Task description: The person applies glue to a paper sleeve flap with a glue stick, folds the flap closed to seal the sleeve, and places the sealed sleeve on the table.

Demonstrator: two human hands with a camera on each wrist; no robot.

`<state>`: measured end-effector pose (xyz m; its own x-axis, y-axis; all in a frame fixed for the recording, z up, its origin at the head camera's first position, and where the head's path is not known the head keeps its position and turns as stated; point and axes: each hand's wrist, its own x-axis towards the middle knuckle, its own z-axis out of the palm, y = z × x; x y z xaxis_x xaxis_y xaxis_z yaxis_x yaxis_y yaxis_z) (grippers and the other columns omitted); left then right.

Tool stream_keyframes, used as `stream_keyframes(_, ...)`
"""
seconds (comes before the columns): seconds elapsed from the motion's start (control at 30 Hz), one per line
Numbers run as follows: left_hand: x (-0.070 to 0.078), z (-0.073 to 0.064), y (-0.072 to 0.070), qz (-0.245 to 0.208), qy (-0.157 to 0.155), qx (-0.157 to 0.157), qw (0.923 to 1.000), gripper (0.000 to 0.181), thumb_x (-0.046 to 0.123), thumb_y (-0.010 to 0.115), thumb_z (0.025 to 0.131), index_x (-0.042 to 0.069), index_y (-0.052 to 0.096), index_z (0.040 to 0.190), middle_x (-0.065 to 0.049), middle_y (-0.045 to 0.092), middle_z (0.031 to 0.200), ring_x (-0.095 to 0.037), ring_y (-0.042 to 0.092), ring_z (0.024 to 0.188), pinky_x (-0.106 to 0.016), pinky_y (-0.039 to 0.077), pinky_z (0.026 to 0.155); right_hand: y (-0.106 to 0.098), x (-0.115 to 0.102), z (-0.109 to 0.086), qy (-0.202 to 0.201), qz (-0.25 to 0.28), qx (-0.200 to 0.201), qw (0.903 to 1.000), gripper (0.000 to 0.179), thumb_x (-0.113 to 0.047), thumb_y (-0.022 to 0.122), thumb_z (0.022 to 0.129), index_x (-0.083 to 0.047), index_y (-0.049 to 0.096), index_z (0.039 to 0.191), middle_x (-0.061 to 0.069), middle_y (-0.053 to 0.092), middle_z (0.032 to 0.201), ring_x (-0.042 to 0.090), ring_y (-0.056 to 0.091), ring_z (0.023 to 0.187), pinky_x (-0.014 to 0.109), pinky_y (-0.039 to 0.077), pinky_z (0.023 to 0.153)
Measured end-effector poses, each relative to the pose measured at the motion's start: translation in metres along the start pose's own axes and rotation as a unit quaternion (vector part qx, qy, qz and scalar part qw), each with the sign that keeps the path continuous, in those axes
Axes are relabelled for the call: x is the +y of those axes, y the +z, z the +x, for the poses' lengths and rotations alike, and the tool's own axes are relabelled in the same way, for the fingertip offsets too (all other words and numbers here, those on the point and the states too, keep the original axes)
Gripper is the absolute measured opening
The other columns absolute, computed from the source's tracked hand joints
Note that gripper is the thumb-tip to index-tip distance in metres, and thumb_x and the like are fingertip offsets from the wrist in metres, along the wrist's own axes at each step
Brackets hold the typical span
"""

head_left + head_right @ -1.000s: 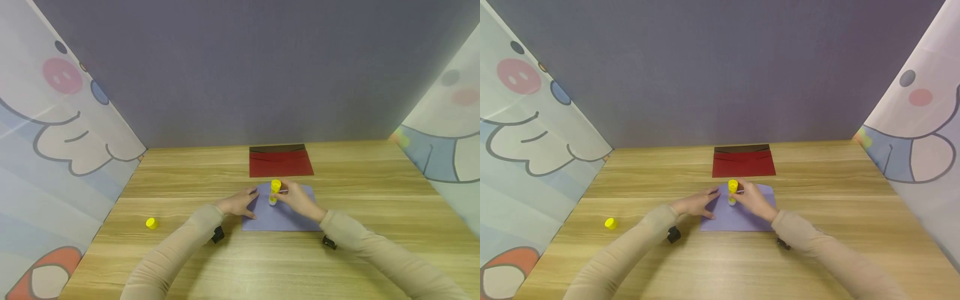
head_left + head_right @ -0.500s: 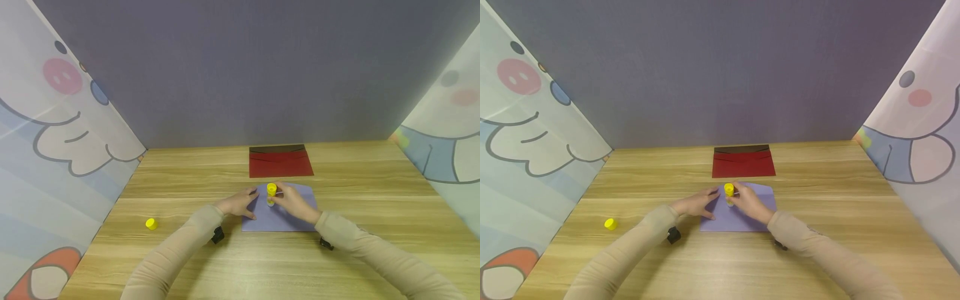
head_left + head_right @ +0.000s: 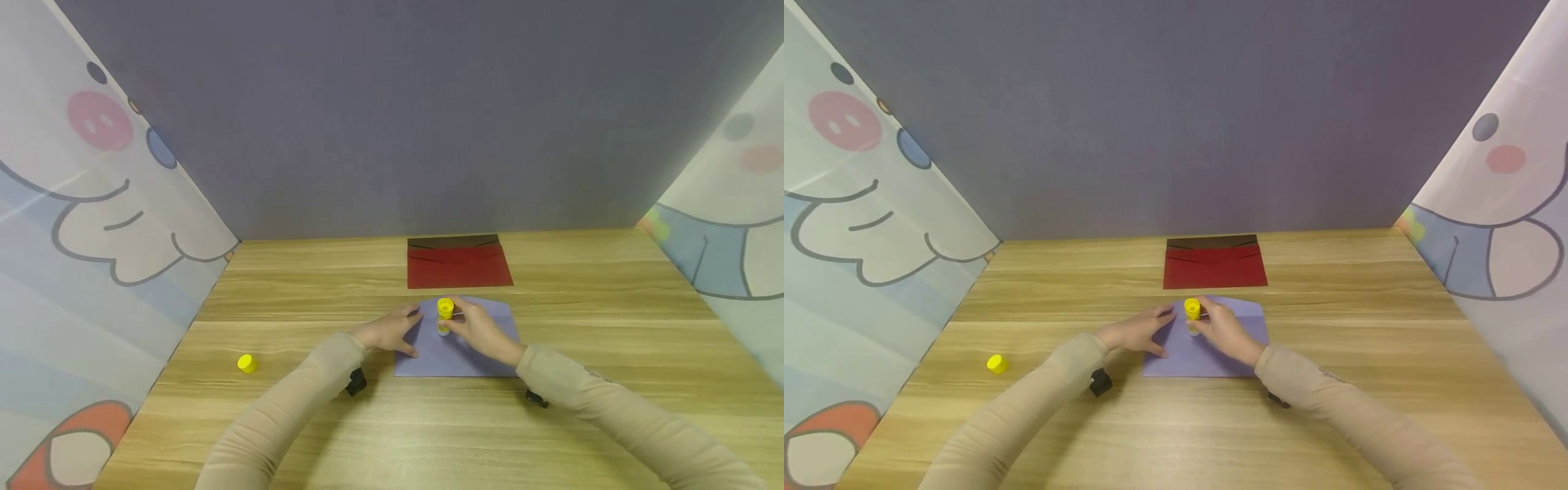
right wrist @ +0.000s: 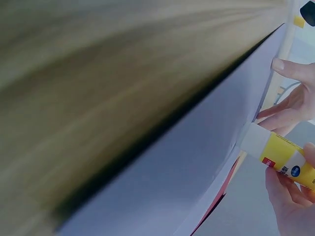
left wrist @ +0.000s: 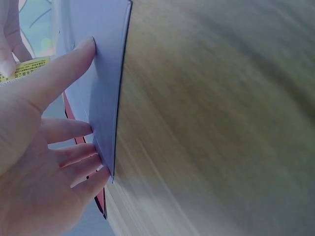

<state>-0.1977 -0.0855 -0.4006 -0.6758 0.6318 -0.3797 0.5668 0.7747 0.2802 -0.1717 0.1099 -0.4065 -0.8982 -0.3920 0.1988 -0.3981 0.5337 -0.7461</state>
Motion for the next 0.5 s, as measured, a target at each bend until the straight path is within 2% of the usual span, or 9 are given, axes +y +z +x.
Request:
stream_keyframes(0.23,0.001,0.000,-0.001,0.008,0.003,0.006,0.9999,0.082,0.037,0.068,0.076,-0.001,0.028,0.136,-0.016,0.014,0.145,-0.028,0.015,0.132,-0.036,0.016,0.108,-0.006,0.006,-0.004,0.006,-0.004,0.003,1.0000,0.035,-0.010,0.064,0.080,0.002,0.050,0.109,0.013,0.061,0.095,0.029,0.060,0.088,0.033,0.051,0.076)
stream_keyframes(0.5,0.002,0.000,0.000,0.008,0.005,0.007,0.9999,0.083,0.038,0.067,0.076,-0.002,0.027,0.136,-0.016,0.013,0.145,-0.028,0.014,0.132,-0.035,0.015,0.108,-0.016,0.014,-0.012,-0.001,-0.002,0.025,0.9997,0.029,-0.006,0.066,0.078,0.002,0.052,0.103,0.010,0.061,0.089,0.028,0.061,0.085,0.034,0.051,0.075)
